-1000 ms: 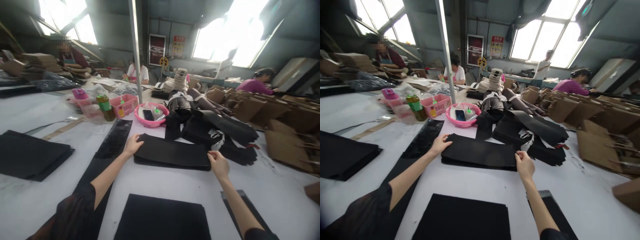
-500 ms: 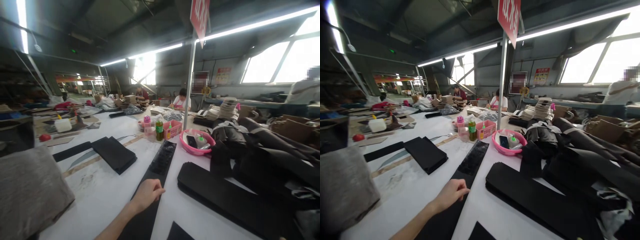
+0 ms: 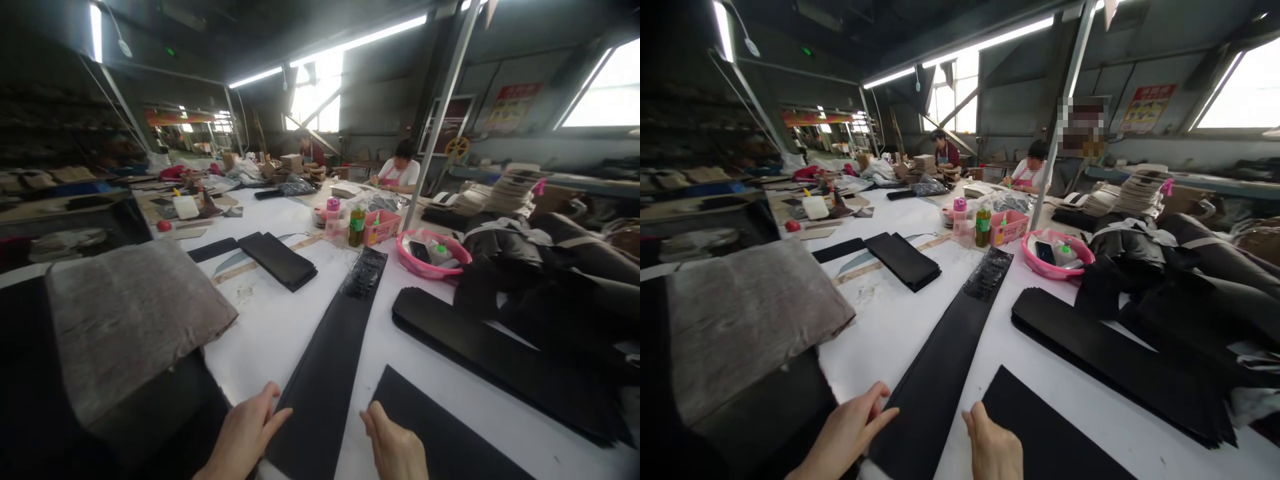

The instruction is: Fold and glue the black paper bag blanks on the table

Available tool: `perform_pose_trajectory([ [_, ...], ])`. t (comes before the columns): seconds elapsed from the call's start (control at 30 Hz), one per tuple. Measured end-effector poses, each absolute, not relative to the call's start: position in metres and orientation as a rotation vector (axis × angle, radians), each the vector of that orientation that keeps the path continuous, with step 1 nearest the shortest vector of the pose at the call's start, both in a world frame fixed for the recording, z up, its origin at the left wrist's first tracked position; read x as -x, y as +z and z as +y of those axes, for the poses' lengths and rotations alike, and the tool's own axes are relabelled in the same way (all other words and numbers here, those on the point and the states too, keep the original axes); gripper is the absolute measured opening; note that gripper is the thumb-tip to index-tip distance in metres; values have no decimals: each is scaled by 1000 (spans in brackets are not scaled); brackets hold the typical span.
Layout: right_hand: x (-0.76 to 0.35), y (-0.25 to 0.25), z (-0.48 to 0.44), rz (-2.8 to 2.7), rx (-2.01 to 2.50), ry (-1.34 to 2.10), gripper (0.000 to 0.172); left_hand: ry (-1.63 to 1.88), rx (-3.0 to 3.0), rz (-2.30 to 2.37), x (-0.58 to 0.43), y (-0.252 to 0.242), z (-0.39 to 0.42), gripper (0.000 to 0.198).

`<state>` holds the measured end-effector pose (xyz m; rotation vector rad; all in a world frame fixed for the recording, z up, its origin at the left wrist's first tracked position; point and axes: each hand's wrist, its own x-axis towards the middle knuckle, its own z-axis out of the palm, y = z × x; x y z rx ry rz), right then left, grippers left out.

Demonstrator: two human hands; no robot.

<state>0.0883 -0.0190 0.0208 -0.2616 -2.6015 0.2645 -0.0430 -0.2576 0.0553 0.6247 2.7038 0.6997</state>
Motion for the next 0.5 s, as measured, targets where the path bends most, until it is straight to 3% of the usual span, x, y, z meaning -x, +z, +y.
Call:
perform_pose_trajectory([
  [0.23,-83,25,-72,-2551,318,543,47,993,-659,2613,45,59,-260,6],
  [0.33,-87,20,-90,-2442,219,630,43,1333,-508,2336,49,55,-258,18],
  [0.43,-87,12,-109,-2385,130,525,63,1560,-278,2017,51,54,-254,35],
  [0.5,-84,5,-119,-2409,102,449,64,1643,-185,1869,51,54,-250,41],
])
